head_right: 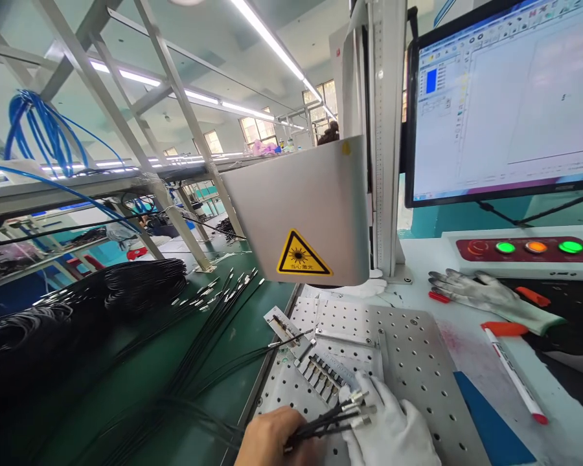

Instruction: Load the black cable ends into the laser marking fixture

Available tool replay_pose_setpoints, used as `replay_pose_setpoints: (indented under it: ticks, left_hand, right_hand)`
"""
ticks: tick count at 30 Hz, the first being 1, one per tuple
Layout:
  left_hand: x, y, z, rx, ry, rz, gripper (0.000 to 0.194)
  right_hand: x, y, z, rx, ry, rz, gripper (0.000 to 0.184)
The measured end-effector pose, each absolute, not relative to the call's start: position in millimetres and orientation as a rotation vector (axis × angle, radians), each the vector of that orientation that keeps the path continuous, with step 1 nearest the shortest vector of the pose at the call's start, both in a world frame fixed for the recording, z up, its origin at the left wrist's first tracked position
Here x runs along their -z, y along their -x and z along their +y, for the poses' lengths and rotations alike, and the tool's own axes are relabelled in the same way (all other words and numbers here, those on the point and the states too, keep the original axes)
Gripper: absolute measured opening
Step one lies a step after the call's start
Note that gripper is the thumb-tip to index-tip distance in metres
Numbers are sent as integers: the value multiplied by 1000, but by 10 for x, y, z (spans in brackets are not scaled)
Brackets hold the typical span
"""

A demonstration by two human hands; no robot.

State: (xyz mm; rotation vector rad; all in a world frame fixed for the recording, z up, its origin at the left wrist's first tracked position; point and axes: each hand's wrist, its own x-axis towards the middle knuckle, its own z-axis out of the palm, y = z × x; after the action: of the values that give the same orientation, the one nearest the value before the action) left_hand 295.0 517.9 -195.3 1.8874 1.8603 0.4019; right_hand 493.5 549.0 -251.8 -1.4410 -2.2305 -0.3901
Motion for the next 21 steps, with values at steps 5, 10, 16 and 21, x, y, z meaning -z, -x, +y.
replay_pose_setpoints:
  ticks: [5,10,16,21]
  left_hand:
    - [1503,-2884,5298,-624,-1460,1733,23]
    - [1347,-2839,5414,-708,-1339,1591,32]
    - [1275,-2860,5498,-609,-1176,1530,25]
    - [1322,-2838,5542,-567,-1168,1529,35]
  right_hand:
    - [2408,-4924,5534,345,1383,-2280,37]
    - [2376,-4936,5523,386,1355,-2297,37]
    - [2422,-4922,5524,349,1370,-2268,36]
    - [2435,-4890,5515,340,1372,-2169,34]
